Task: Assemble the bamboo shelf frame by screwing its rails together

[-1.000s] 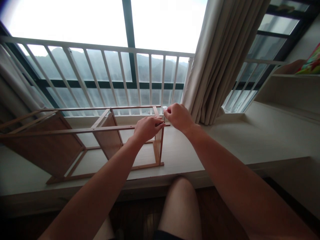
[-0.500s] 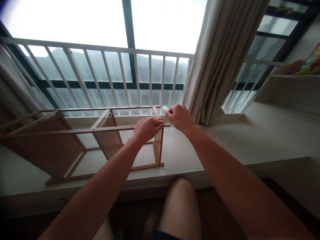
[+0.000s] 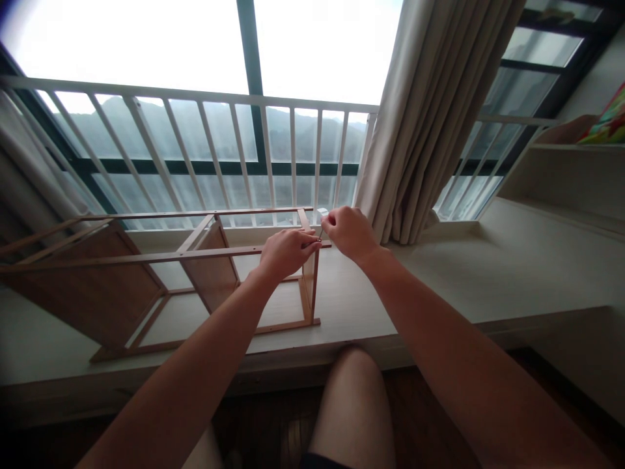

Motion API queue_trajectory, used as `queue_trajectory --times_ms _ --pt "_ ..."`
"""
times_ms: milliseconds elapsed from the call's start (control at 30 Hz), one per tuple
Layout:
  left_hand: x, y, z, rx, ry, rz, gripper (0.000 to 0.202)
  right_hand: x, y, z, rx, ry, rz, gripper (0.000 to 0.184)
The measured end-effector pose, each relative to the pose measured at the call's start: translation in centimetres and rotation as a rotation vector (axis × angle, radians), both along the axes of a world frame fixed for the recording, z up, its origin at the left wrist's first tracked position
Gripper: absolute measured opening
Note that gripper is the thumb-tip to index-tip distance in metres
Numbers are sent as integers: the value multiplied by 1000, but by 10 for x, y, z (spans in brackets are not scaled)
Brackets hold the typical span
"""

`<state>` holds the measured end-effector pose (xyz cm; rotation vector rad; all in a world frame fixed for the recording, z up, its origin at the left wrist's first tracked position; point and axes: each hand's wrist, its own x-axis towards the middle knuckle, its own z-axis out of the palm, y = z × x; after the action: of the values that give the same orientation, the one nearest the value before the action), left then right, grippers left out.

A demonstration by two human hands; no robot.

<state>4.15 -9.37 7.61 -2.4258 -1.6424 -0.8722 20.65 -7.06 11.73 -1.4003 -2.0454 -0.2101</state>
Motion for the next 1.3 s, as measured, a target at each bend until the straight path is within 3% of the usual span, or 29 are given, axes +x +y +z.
queue_trajectory --times_ms 133,300,467,867,1100,1300 --pt "0 -2 1 -5 21 5 28 1 -1 4 -7 -55 92 37" --pt "-1 -3 3 -5 42 20 31 8 7 16 -136 -125 256 27" --pt "-2 -4 4 -5 47 13 33 12 15 29 -90 -275 392 20" --pt "-2 -6 6 -13 48 8 30 6 9 35 -196 -281 378 24" --pt "-2 -5 6 -12 63 22 30 8 9 32 -212 -155 470 49" --pt "-2 -4 5 20 85 20 29 6 10 30 -176 -153 491 38"
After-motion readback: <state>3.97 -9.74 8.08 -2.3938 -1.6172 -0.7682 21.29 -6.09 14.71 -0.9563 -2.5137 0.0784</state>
